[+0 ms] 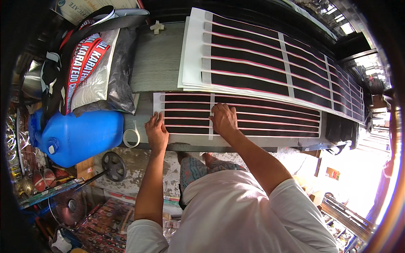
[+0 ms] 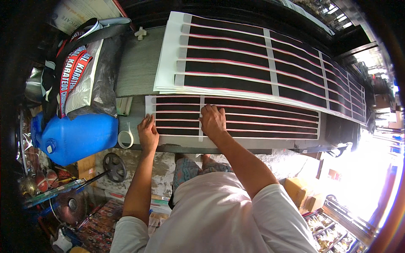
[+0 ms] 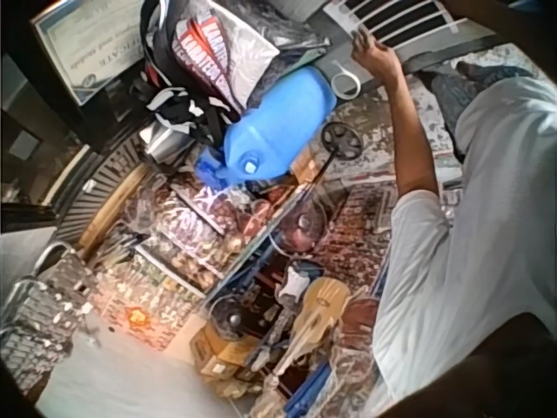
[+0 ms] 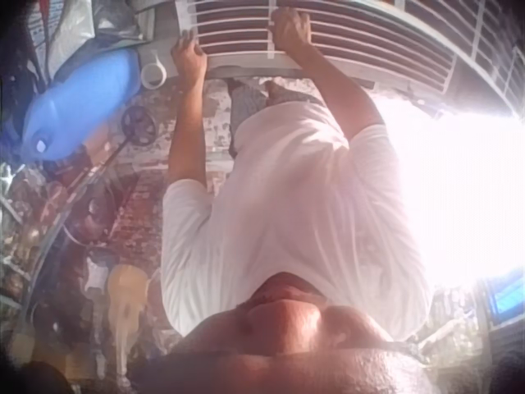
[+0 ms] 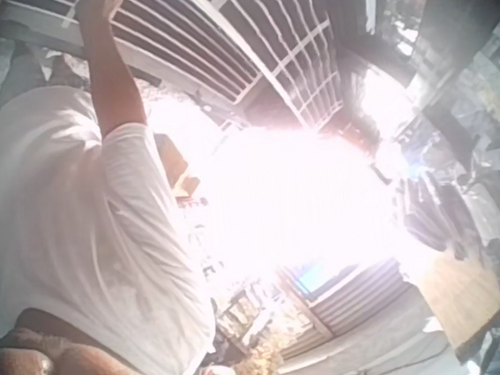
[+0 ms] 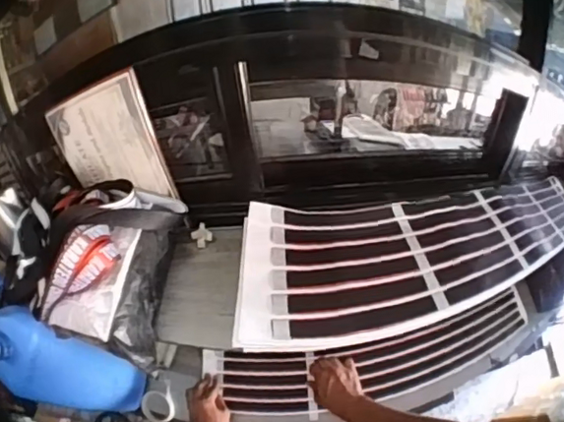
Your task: The person assembles a solar panel by hand, placing white plastic strips onto a black panel with red lines. They align and press the strips into place to form a grid pattern.
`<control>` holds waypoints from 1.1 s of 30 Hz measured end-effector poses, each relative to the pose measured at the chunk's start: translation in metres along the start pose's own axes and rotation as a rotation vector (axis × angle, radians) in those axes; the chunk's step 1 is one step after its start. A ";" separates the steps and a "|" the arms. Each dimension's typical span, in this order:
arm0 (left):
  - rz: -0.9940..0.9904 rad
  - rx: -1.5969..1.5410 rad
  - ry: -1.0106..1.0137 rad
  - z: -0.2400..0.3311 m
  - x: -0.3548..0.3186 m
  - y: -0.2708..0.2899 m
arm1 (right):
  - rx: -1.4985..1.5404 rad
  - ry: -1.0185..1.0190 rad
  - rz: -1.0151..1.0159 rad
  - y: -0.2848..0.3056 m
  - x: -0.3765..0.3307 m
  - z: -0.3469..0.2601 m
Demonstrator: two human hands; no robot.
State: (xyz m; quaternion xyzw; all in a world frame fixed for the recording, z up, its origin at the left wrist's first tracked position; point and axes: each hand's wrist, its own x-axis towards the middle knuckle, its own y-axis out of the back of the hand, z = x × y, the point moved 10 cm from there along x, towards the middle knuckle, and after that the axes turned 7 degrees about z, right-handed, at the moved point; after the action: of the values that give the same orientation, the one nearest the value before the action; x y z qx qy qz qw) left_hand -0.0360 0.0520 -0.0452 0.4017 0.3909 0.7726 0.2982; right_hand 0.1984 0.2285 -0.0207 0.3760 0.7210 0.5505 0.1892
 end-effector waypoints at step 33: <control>-0.183 0.125 -0.028 0.045 0.034 -0.027 | 0.343 -0.087 0.191 0.047 -0.040 0.064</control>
State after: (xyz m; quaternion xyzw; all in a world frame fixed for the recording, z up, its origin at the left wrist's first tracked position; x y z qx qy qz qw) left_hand -0.0106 0.1089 -0.0378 0.3928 0.4690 0.7107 0.3473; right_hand 0.2835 0.2451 -0.0033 0.4928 0.7563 0.4185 0.1002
